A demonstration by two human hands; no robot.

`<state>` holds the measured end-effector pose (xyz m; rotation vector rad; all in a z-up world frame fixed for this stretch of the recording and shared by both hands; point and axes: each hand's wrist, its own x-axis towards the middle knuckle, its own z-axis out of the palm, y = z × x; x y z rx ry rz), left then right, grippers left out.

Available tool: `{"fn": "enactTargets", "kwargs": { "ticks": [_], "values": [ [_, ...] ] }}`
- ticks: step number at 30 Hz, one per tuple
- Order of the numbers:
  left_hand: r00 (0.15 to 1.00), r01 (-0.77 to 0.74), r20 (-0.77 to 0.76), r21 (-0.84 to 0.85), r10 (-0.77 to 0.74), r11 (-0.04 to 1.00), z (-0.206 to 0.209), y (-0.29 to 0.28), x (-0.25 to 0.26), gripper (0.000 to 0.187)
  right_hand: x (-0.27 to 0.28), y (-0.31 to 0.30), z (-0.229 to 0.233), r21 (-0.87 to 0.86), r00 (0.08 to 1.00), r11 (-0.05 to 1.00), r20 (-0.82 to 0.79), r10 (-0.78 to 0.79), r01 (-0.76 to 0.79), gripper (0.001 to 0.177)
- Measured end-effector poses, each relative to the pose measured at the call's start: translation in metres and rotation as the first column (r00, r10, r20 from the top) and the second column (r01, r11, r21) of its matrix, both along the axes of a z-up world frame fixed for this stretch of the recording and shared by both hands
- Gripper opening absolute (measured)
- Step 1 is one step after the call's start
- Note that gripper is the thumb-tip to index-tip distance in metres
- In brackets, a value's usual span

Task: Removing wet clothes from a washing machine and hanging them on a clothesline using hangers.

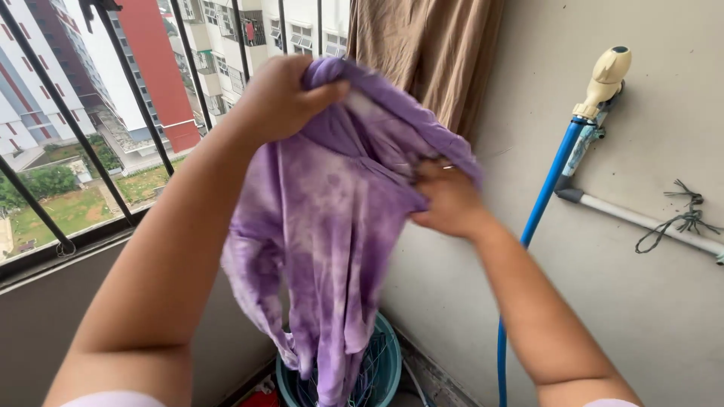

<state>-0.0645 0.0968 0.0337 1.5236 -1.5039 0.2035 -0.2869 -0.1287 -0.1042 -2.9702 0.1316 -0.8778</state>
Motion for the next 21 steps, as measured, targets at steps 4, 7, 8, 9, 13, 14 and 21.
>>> {"fn": "enactTargets", "kwargs": {
  "ticks": [4,7,8,9,13,14,21],
  "values": [
    [0.949,-0.315,0.046,0.189,0.312,0.93,-0.015,0.034,0.013,0.039,-0.042,-0.028,0.021,0.245,0.966,0.962,0.253,0.056,-0.12,0.028],
    [0.955,-0.288,0.126,0.194,0.267,0.938,-0.034,0.037,0.022,0.035,-0.041,-0.035,0.012,0.439,0.89,0.876,0.455,-0.025,-0.2,0.024],
    [0.957,-0.283,0.121,0.196,0.263,0.939,-0.039,0.033,0.023,0.035,-0.04,-0.034,0.01,0.441,0.893,0.876,0.45,-0.029,-0.194,0.024],
    [0.933,-0.299,0.262,0.172,0.249,0.939,-0.038,0.03,0.026,0.029,-0.033,-0.035,0.014,0.429,0.856,0.863,0.517,0.007,-0.266,0.025],
    [0.82,-0.329,0.53,0.126,0.217,0.936,-0.043,0.011,0.006,0.021,0.002,0.005,0.041,0.245,0.824,0.899,0.536,0.187,-0.363,0.038],
    [0.819,-0.332,0.531,0.127,0.218,0.935,-0.041,0.011,0.001,0.021,0.002,0.014,0.053,0.246,0.823,0.898,0.536,0.188,-0.366,0.038],
    [0.965,-0.263,0.016,0.074,0.262,0.962,-0.032,0.018,0.013,0.025,-0.008,-0.047,0.054,0.452,0.987,0.877,0.089,0.135,-0.161,0.057]
  ]
}}
